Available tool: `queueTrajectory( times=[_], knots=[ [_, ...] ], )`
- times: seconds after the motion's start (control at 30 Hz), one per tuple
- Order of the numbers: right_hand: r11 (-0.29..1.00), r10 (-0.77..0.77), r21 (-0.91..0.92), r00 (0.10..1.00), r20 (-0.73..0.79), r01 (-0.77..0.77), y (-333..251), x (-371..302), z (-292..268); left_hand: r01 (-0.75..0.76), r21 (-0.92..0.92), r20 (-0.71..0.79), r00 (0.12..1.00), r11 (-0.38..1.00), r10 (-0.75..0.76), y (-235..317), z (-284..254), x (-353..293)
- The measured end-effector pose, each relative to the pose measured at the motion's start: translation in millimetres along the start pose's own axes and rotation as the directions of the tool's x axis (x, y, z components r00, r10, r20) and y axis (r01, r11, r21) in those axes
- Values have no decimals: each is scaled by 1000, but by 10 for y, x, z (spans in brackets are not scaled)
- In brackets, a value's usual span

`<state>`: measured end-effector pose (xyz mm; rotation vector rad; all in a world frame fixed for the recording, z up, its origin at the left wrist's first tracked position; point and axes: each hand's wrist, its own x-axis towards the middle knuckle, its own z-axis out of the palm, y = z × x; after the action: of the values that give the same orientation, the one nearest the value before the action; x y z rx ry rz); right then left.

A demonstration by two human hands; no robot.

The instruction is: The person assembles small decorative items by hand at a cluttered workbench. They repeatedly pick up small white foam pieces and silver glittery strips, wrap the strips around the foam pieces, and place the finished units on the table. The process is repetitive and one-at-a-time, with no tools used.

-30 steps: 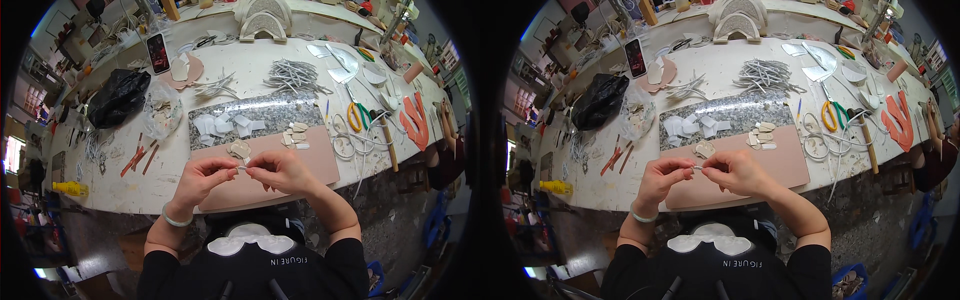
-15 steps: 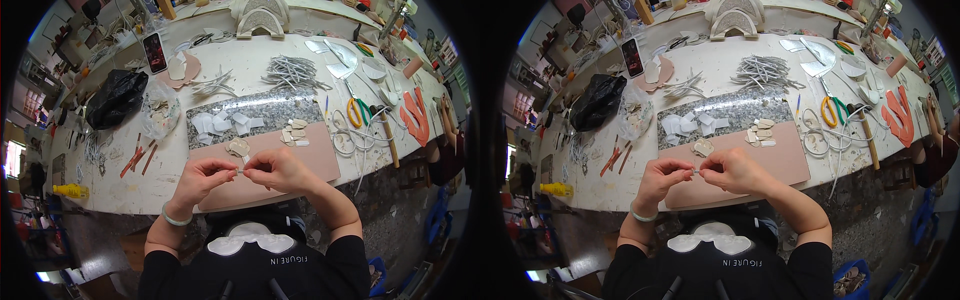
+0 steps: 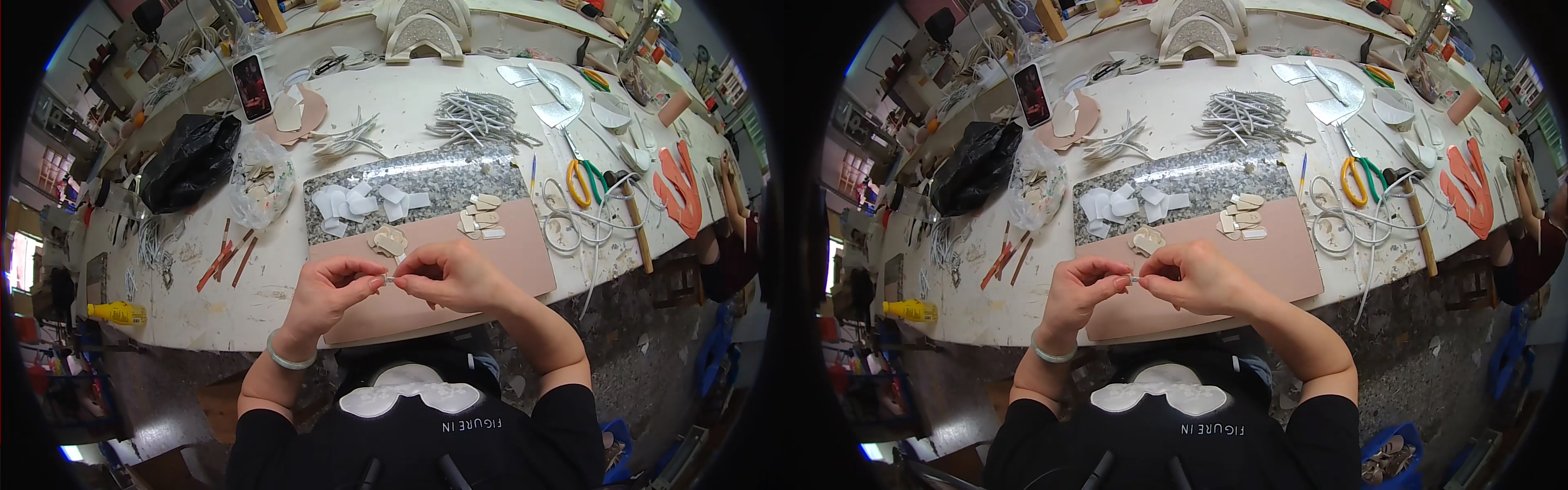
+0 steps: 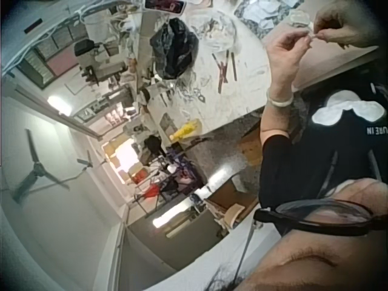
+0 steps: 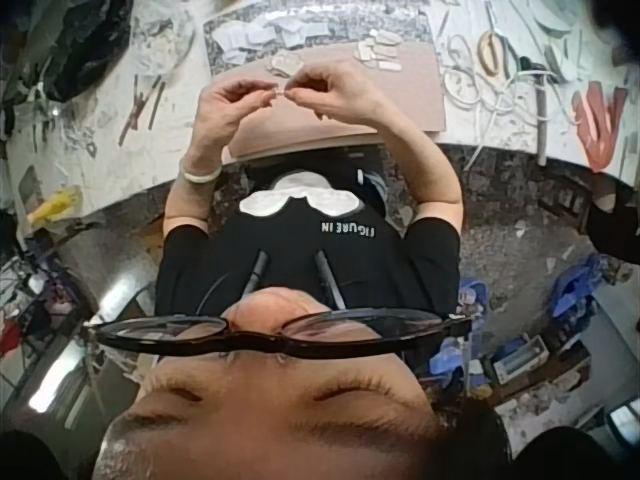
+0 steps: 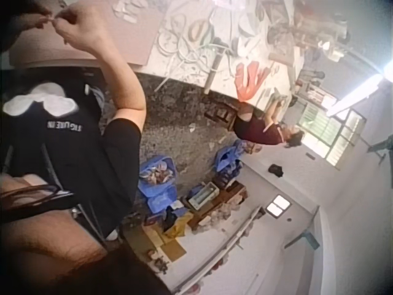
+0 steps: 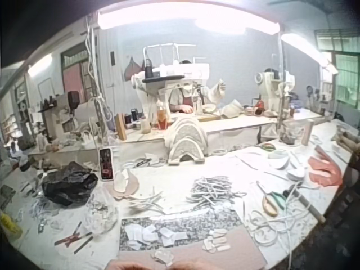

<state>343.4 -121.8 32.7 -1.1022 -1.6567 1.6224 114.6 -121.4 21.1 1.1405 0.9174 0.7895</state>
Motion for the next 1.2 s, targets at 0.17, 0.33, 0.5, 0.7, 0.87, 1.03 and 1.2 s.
queueTrajectory(
  times=[0.17,0.33,0.5,0.7,0.87,1.03,1.2],
  knots=[
    [943,-165,-293,986,-4,156,-64,24,20,-79,37,37,996,996,78,-76,27,6],
    [897,-197,-399,980,21,189,45,61,72,-85,210,74,995,974,71,-54,20,-83],
    [897,-291,-338,956,36,285,-15,31,130,-100,119,89,992,988,89,-15,14,-116],
    [839,-458,-276,883,104,468,-1,-61,151,79,-61,-165,982,995,-88,17,-221,40],
    [851,-458,-244,885,88,465,-127,-243,95,-72,390,-388,891,918,235,-151,-653,319],
    [868,-411,-254,904,112,427,-60,-163,152,-264,819,-75,831,509,551,-133,-669,722],
    [866,-382,-293,914,134,405,15,-105,168,-389,877,187,816,281,547,-231,-521,944]
  ],
)
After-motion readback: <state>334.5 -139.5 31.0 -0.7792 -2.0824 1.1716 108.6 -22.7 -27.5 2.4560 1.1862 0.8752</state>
